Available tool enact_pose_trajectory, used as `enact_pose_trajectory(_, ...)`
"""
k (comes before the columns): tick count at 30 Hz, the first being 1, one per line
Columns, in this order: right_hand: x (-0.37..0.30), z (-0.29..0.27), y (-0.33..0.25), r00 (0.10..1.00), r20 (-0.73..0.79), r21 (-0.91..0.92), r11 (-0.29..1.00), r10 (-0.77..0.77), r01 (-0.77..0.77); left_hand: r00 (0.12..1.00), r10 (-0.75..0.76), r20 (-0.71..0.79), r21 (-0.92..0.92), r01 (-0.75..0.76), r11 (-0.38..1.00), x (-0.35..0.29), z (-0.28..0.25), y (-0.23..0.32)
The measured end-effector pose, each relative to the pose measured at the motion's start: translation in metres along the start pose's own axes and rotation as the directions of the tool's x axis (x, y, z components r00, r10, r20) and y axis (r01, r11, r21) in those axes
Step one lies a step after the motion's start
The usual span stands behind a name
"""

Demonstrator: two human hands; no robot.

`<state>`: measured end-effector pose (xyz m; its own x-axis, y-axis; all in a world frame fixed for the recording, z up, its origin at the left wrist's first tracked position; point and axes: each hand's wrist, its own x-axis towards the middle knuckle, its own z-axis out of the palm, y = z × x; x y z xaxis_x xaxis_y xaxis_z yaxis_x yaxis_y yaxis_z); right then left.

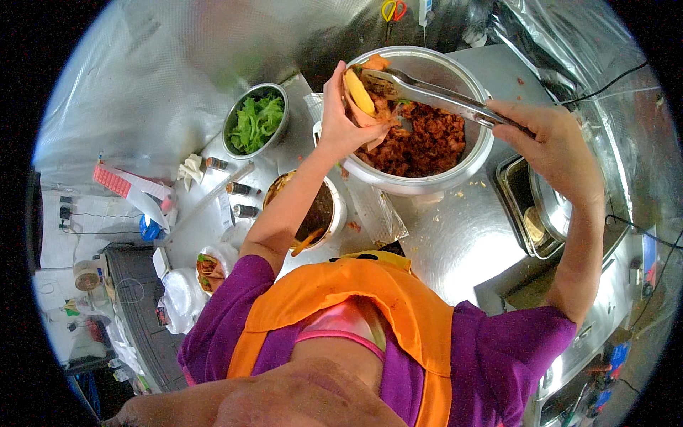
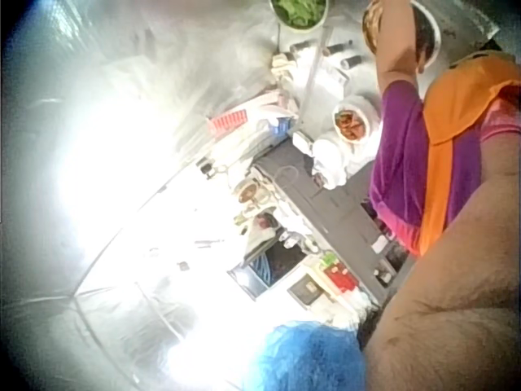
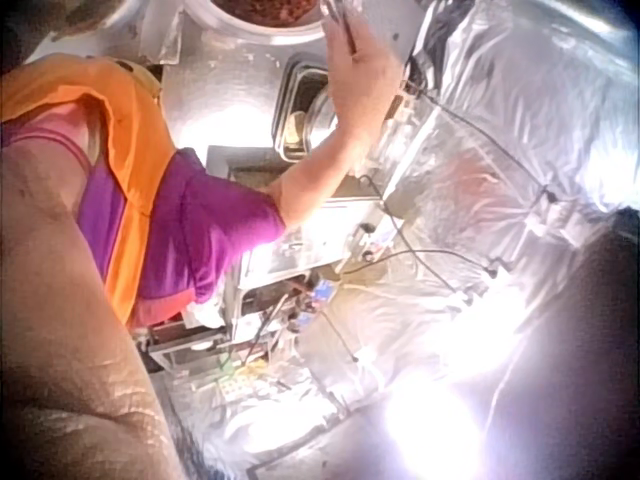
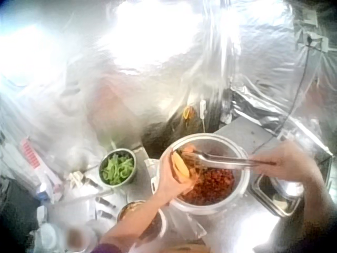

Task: The person assembles tacos by spreading sauce on tortillas, adding lettuce and seasoned meat, and wrapping them in paper. They repeat this process for multiple tacos, placing the finished items on a plate and seasoning them with spices.

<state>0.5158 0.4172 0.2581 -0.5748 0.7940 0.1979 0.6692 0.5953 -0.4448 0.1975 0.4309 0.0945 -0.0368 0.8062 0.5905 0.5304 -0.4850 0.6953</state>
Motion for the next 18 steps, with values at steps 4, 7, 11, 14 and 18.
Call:
enact_pose_trajectory(4, 0.008, -0.011, -0.012, 0.997, 0.025, -0.150, 0.985, -0.078, 0.081, 1.000, -0.023, 0.003, -0.029, 0.023, 0.999, -0.001, 0.003, 0.008)
enact_pose_trajectory(7, 0.008, -0.024, -0.015, 0.996, 0.004, -0.131, 0.987, -0.087, 0.087, 1.000, -0.019, -0.024, -0.119, 0.016, 0.993, -0.001, 0.008, 0.001)
enact_pose_trajectory(11, -0.001, -0.032, -0.011, 0.999, -0.010, -0.068, 0.997, -0.037, 0.036, 0.998, 0.004, -0.066, -0.133, -0.013, 0.991, 0.002, 0.009, -0.002)
enact_pose_trajectory(14, -0.004, -0.026, -0.012, 0.999, -0.029, -0.111, 0.994, -0.026, 0.023, 0.998, 0.025, -0.065, -0.110, -0.032, 0.993, 0.004, 0.011, 0.001)
enact_pose_trajectory(18, -0.007, -0.025, -0.013, 0.997, -0.059, -0.109, 0.993, -0.052, 0.045, 0.999, 0.010, -0.052, -0.057, -0.013, 0.998, 0.003, 0.006, 0.010)
